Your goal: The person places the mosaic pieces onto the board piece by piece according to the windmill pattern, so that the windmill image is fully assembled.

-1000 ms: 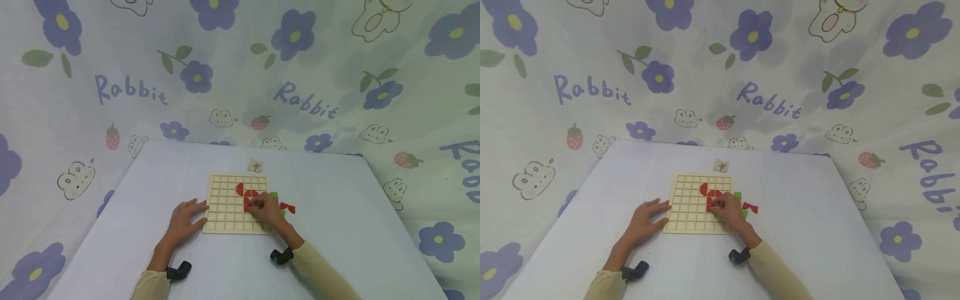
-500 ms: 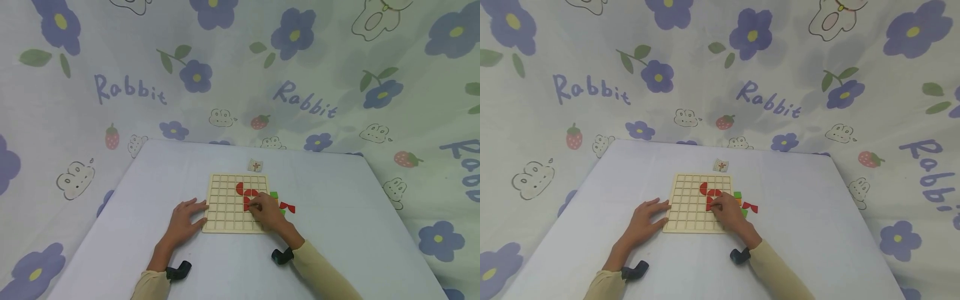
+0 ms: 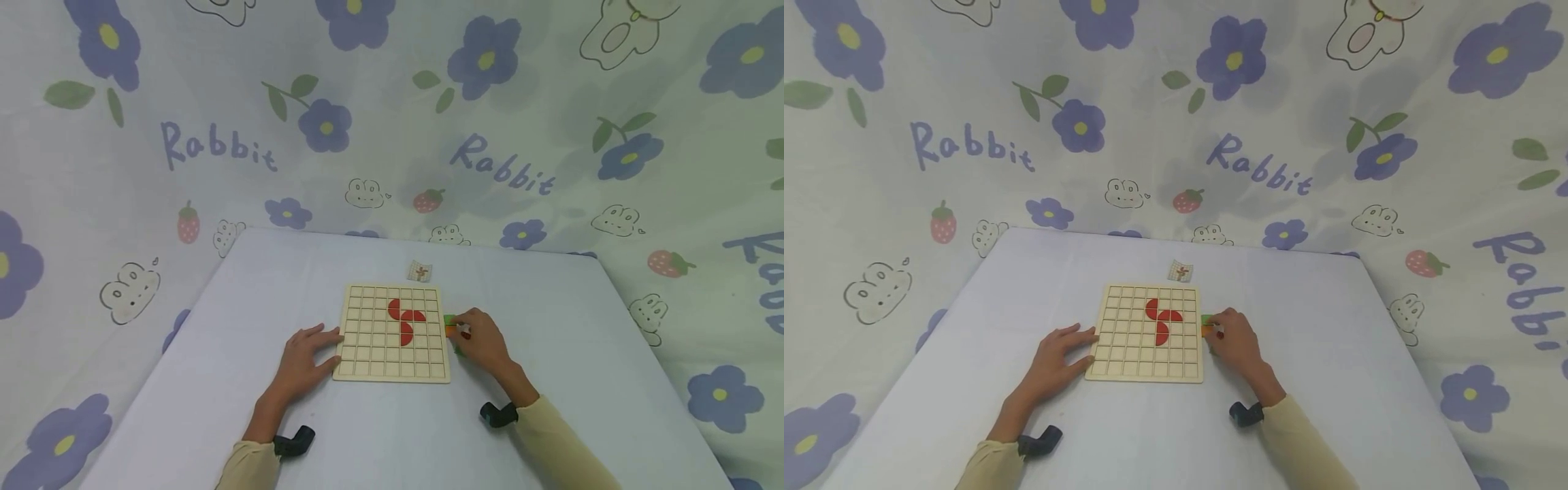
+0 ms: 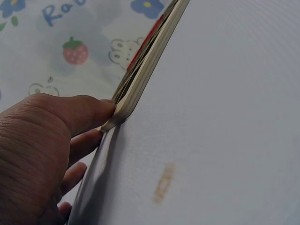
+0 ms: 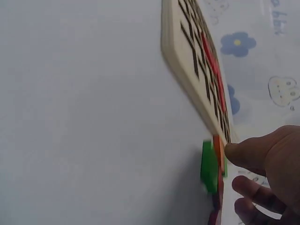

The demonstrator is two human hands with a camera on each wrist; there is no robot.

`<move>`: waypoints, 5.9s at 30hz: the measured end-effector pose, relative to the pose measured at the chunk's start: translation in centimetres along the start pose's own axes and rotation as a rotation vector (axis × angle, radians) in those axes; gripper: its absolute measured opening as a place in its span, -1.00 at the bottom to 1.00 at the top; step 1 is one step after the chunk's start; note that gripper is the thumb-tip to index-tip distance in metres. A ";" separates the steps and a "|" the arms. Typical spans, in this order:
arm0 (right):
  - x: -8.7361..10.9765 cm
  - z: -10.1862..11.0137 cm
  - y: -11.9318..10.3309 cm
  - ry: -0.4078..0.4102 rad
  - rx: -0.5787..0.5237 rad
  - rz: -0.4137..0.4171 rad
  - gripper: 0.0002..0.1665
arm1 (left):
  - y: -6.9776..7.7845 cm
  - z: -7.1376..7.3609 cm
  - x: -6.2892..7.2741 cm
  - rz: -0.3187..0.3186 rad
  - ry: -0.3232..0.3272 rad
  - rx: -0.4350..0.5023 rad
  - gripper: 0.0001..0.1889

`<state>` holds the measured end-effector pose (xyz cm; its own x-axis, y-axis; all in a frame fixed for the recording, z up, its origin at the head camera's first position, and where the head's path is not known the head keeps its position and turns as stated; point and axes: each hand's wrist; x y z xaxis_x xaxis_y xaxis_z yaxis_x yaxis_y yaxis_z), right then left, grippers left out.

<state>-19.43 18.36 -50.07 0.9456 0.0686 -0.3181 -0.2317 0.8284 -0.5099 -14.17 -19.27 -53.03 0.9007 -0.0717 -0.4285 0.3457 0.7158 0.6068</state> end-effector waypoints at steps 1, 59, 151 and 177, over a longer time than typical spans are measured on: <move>0.2 0.2 0.5 -0.009 0.013 0.001 -0.74 | 0.0 0.0 0.0 0.001 0.000 -0.001 -0.58; -3.5 -5.0 -6.7 -0.088 -0.370 0.109 -0.86 | 0.0 0.2 -0.1 0.009 -0.007 0.002 -0.57; -5.2 -1.2 -6.0 -0.193 -0.625 -0.083 -0.75 | -0.1 0.2 0.2 -0.001 0.008 0.024 -0.51; -4.4 -7.8 -11.1 -0.185 -0.227 0.285 -0.92 | -0.4 0.3 0.3 0.030 -0.019 -0.001 -0.54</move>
<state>-22.85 4.59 -49.23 0.8564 0.3940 -0.3337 -0.5157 0.6190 -0.5924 -13.92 -19.77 -53.19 0.9154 -0.0631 -0.3975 0.3180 0.7186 0.6184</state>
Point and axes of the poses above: each hand's wrist, its own x-axis away from the middle knuckle, its own z-axis out of the back of the hand, y = z × x, and after that the axes turned 11 degrees about y, right-handed
